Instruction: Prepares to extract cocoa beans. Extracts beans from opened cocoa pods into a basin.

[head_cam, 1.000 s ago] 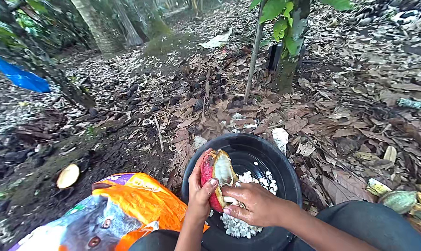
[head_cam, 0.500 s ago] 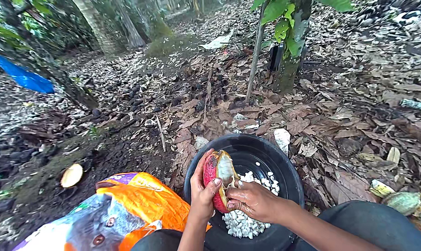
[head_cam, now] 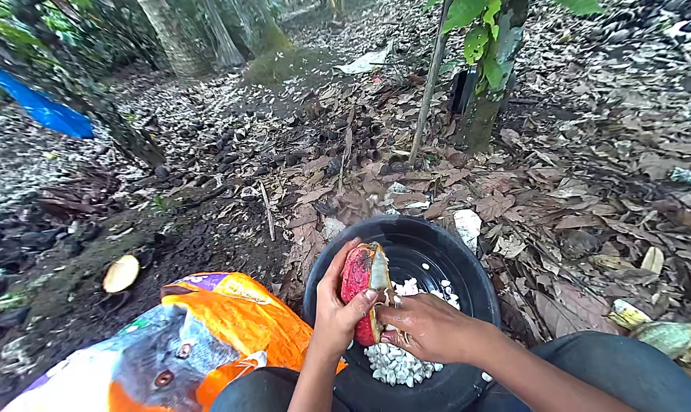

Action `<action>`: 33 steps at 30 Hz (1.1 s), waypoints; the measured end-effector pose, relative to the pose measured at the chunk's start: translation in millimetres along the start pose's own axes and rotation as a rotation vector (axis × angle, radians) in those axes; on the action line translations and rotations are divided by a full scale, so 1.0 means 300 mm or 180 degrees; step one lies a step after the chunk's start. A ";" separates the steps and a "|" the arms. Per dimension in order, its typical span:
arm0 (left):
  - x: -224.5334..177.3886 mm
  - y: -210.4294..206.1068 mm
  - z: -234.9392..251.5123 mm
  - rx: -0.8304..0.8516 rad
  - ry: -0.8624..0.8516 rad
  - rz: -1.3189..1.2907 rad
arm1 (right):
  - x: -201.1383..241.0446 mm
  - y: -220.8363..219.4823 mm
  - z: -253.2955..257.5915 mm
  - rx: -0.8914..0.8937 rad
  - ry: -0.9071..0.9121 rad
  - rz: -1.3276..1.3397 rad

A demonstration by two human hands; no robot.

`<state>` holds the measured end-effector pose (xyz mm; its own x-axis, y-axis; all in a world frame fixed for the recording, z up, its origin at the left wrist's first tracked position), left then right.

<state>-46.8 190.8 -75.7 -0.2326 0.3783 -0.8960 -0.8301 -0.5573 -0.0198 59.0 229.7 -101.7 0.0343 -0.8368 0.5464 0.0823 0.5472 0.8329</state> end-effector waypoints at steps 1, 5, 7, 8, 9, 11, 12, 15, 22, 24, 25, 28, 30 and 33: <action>-0.001 -0.009 -0.001 0.0055 -0.0013 0.0023 | -0.001 -0.005 0.001 0.0183 -0.0053 0.0002; 0.004 -0.046 -0.003 0.0250 0.0001 0.0124 | -0.015 -0.023 0.001 0.0700 -0.0287 0.0070; 0.008 -0.053 -0.002 0.0295 -0.0009 0.0148 | -0.021 -0.020 0.000 0.0760 -0.0324 0.0098; 0.008 -0.056 -0.002 0.0305 -0.0012 0.0145 | -0.022 -0.018 -0.002 0.0779 -0.0326 0.0084; 0.007 -0.058 -0.003 0.0310 -0.0015 0.0144 | -0.022 -0.015 -0.003 0.0754 -0.0309 0.0075; 0.006 -0.059 -0.003 0.0301 -0.0010 0.0146 | -0.022 -0.010 -0.005 0.0674 -0.0255 0.0061; 0.006 -0.059 -0.003 0.0288 -0.0008 0.0148 | -0.022 -0.010 -0.006 0.0634 -0.0234 0.0045; 0.014 -0.047 -0.005 0.0219 0.0008 0.0105 | -0.030 -0.014 -0.004 0.0476 -0.0200 -0.0057; 0.011 -0.005 -0.009 -0.0041 0.0041 -0.0035 | -0.017 -0.022 -0.001 0.0426 -0.0200 0.0155; 0.010 -0.007 -0.012 -0.0044 0.0028 -0.0028 | -0.018 -0.028 0.001 0.0542 -0.0254 0.0203; 0.010 -0.007 -0.012 -0.0042 0.0030 -0.0027 | -0.019 -0.031 0.002 0.0577 -0.0280 0.0205; 0.012 -0.006 -0.014 -0.0048 0.0031 -0.0028 | -0.022 -0.039 0.005 0.0632 -0.0331 0.0200; 0.012 -0.004 -0.014 -0.0064 0.0033 -0.0016 | -0.025 -0.044 0.007 0.0674 -0.0363 0.0218; 0.015 -0.002 -0.014 -0.0090 0.0069 -0.0016 | -0.026 -0.041 0.008 0.0697 -0.0387 0.0263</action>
<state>-45.1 189.8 -81.8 -0.2170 0.3652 -0.9053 -0.8166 -0.5760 -0.0367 55.4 229.6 -115.9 -0.0890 -0.7884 0.6087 -0.1340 0.6151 0.7770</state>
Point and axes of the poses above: each hand's wrist, its own z-axis towards the middle knuckle, its own y-axis out of the back of the hand, x = y × z, the point moved 10 cm from there along z, towards the middle knuckle, and after that the axes turned 6 degrees about -y, right-handed, at the moved point
